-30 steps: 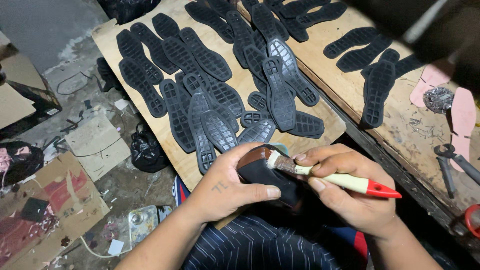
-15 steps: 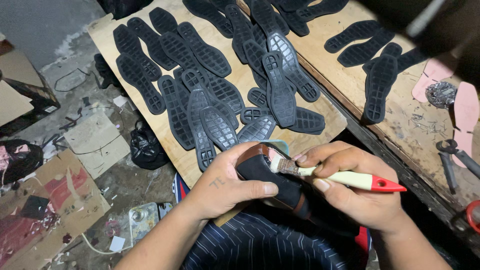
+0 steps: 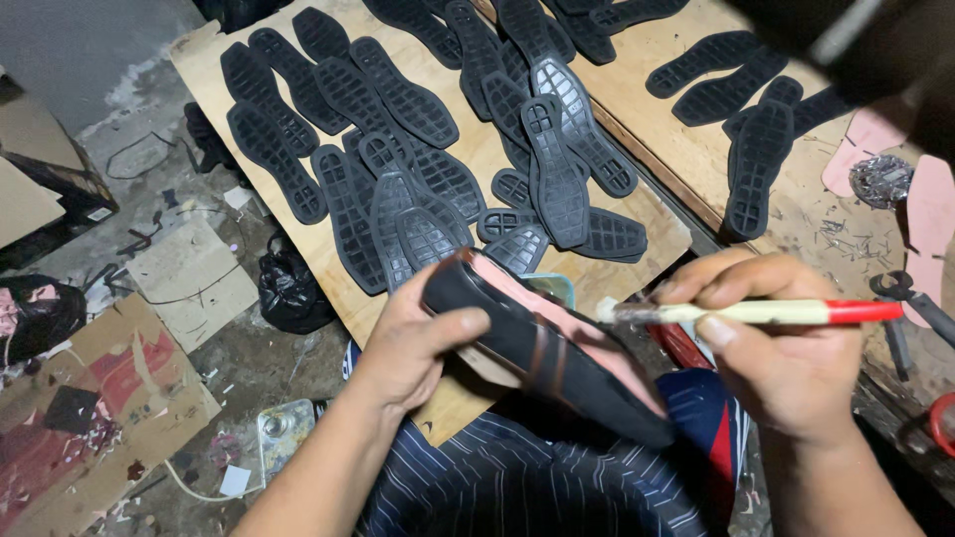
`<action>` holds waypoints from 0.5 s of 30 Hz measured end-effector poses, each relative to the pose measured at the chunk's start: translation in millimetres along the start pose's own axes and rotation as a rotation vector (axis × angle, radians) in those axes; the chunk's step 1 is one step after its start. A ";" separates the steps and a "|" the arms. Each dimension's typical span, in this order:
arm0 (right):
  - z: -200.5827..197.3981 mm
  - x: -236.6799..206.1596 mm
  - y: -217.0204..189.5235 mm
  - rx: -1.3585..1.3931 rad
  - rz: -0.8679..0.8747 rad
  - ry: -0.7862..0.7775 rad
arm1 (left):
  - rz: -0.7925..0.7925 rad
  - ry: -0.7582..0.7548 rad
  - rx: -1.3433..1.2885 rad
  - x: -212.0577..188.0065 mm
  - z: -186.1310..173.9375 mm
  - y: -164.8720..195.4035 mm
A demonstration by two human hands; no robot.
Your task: The person holds a shoe with a strap upper in one hand and uses a brush to apply glue from a small container onto the sole edge of the shoe, working around the perimeter. They set the finished shoe on an upper rack, then pick up another shoe and continue brushing glue along its sole edge.
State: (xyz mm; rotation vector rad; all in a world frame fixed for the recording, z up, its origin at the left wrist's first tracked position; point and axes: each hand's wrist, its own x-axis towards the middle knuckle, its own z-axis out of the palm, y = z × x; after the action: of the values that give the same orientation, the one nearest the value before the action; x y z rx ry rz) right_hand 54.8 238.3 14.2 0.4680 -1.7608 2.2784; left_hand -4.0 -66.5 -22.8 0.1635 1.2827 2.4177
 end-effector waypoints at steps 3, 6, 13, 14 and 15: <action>-1.5 1.2 5.6 0.075 -0.012 0.157 | 0.040 0.207 -0.273 15.1 -19.6 -10.3; 2.2 4.6 14.9 0.036 0.038 0.222 | -0.104 0.265 -0.421 19.4 -36.1 -17.8; 31.5 9.8 41.3 0.128 0.044 0.036 | -0.207 0.287 -0.464 1.8 -28.0 -43.8; 35.0 10.4 42.6 0.089 0.063 0.039 | -0.190 0.279 -0.469 0.5 -23.4 -45.8; 38.6 10.4 43.6 0.051 0.083 0.042 | -0.174 0.272 -0.473 -1.4 -20.5 -45.2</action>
State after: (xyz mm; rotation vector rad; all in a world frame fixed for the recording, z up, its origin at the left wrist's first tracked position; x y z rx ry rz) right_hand 33.7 189.6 -12.0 0.3601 -1.7367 2.3771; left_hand 4.6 -60.2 -71.2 -0.4027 0.7481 2.5678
